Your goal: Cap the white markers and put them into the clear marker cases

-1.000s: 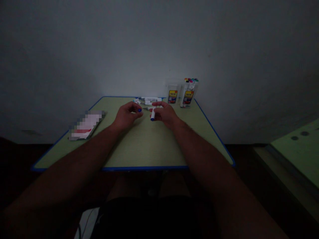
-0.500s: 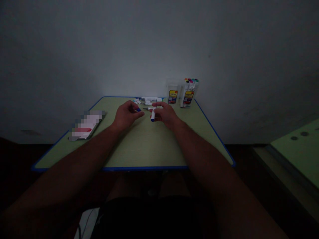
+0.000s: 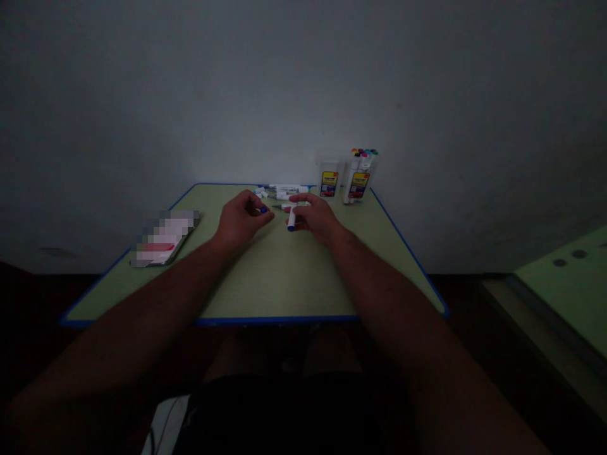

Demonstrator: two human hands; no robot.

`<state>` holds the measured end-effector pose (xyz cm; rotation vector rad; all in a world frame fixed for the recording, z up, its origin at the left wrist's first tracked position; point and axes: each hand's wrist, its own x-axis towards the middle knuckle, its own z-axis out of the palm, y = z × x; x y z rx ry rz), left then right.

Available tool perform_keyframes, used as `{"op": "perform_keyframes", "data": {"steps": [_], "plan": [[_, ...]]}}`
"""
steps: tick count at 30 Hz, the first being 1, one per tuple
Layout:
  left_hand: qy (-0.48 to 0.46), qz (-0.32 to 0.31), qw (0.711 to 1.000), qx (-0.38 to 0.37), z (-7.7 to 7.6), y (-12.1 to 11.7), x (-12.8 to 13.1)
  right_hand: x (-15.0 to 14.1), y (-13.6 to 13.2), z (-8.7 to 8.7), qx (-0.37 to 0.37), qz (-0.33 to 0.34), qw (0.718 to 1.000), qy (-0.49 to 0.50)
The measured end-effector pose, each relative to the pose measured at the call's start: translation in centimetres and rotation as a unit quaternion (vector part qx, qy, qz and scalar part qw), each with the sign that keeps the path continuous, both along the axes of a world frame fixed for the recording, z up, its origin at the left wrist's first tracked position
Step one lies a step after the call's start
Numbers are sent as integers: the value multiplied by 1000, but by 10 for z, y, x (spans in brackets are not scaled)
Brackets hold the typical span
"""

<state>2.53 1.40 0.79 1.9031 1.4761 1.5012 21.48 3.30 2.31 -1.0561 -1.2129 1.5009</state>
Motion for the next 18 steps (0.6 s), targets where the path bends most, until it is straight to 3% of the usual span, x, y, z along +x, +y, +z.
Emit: {"op": "perform_keyframes", "data": {"steps": [18], "plan": [[-13,-21,1000,-13,0,-3,1,2,2,-3,3,14,1000,18]]}}
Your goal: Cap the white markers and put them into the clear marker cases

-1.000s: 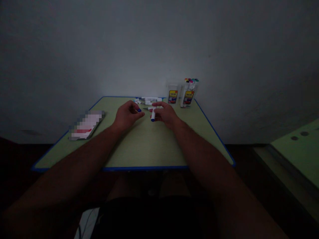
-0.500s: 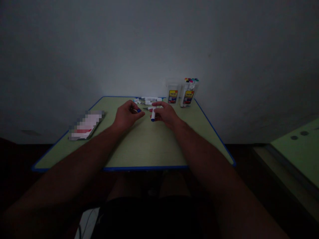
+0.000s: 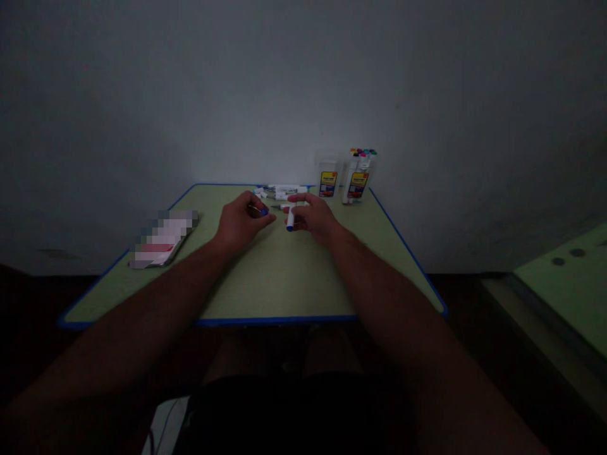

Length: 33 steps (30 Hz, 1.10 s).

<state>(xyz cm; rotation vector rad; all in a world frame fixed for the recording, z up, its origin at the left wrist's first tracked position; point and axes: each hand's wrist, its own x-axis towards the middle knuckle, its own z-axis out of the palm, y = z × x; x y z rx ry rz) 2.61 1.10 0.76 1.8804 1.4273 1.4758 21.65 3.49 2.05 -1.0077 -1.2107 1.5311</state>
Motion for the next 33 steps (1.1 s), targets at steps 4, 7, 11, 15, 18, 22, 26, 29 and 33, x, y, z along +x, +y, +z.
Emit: {"op": "perform_keyframes", "data": {"steps": [4,7,11,15,18,22,26,29,33], "plan": [[17,-3,1000,14,3,-3,1,1,3,-2,-3,-3,1000,9],[35,3,999,33,3,-4,1,1,3,-1,-4,-4,1000,14],[47,15,998,45,3,-5,3,2,2,2,-3,-4,999,33],[33,8,998,48,4,-6,4,3,2,2,1,-1,999,38],[27,11,998,49,3,-6,5,3,2,1,3,1,1000,30],[8,23,999,45,2,-4,5,2,2,2,3,0,1000,23],[-38,22,999,27,1,-2,5,1,1,2,0,1,1000,16],[-73,15,997,11,2,0,4,1,0,4,0,-10,1000,14],[-148,8,989,-16,3,6,2,2,-1,6,1,-20,1000,9]]}}
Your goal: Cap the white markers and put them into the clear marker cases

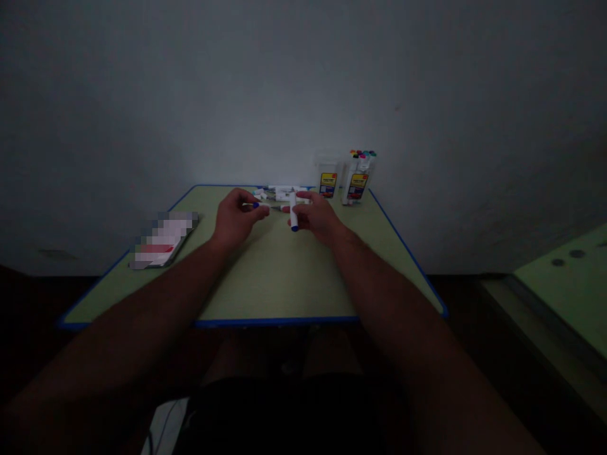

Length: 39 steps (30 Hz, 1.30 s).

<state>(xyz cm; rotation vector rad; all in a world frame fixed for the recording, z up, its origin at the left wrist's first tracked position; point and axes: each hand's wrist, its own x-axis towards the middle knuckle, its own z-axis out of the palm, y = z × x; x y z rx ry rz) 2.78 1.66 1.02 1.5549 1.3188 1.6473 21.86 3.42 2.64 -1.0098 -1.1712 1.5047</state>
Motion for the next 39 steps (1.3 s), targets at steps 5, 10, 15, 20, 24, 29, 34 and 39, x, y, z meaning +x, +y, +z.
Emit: {"op": "perform_keyframes", "data": {"steps": [5,10,15,20,24,29,34,39], "plan": [[-127,-37,991,-34,-3,9,-5,5,3,0,5,45,999,-31],[-197,-42,975,-94,0,11,-10,8,2,1,23,98,994,-49],[-237,-47,963,-119,0,14,-16,9,-3,3,25,152,986,-57],[-260,-63,955,-127,-1,15,-18,9,-6,3,30,181,981,-70],[-289,-65,944,-146,2,13,-16,9,-5,1,38,200,977,-67],[-298,-85,938,-155,5,8,-12,10,-2,-1,37,208,975,-75],[-295,-95,936,-168,9,4,-9,10,-3,0,36,208,975,-74],[-300,-92,933,-176,11,2,-8,10,-4,0,36,205,975,-73]]}}
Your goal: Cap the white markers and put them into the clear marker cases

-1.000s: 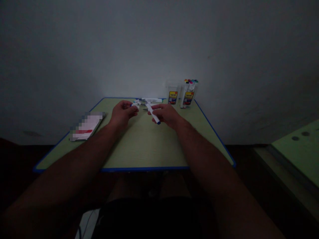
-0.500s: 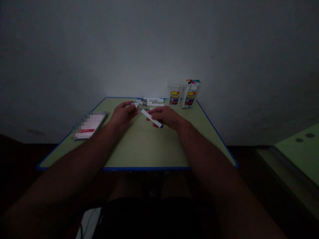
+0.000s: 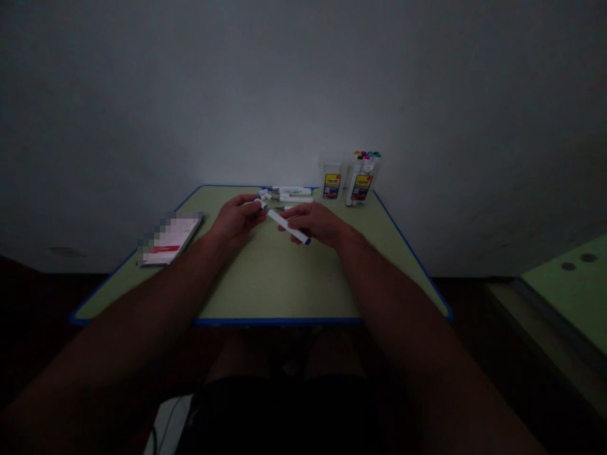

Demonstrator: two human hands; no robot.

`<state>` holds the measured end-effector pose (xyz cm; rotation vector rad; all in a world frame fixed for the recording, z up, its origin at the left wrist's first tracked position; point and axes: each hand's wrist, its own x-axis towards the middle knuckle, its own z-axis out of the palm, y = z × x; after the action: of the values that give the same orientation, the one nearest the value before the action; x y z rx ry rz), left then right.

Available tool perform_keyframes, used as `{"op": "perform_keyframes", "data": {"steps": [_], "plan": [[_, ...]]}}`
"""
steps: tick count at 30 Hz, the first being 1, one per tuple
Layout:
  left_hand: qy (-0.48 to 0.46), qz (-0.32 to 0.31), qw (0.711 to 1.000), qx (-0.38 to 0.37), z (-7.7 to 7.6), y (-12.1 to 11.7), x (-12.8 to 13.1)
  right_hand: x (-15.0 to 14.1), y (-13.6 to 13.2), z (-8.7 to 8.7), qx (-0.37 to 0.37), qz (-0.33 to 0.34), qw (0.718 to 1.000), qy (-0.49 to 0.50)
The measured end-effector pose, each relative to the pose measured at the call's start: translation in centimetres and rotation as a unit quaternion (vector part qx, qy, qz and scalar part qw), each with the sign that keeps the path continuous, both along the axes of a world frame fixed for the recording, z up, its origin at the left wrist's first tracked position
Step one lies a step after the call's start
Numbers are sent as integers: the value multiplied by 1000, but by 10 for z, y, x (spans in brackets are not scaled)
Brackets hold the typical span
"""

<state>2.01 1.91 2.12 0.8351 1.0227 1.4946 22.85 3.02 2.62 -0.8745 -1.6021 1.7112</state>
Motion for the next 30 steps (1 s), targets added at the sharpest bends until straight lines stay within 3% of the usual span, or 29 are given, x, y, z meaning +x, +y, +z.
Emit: {"op": "perform_keyframes", "data": {"steps": [30], "plan": [[-1,-47,998,37,-4,-2,3,2,1,-2,-7,22,999,33]]}}
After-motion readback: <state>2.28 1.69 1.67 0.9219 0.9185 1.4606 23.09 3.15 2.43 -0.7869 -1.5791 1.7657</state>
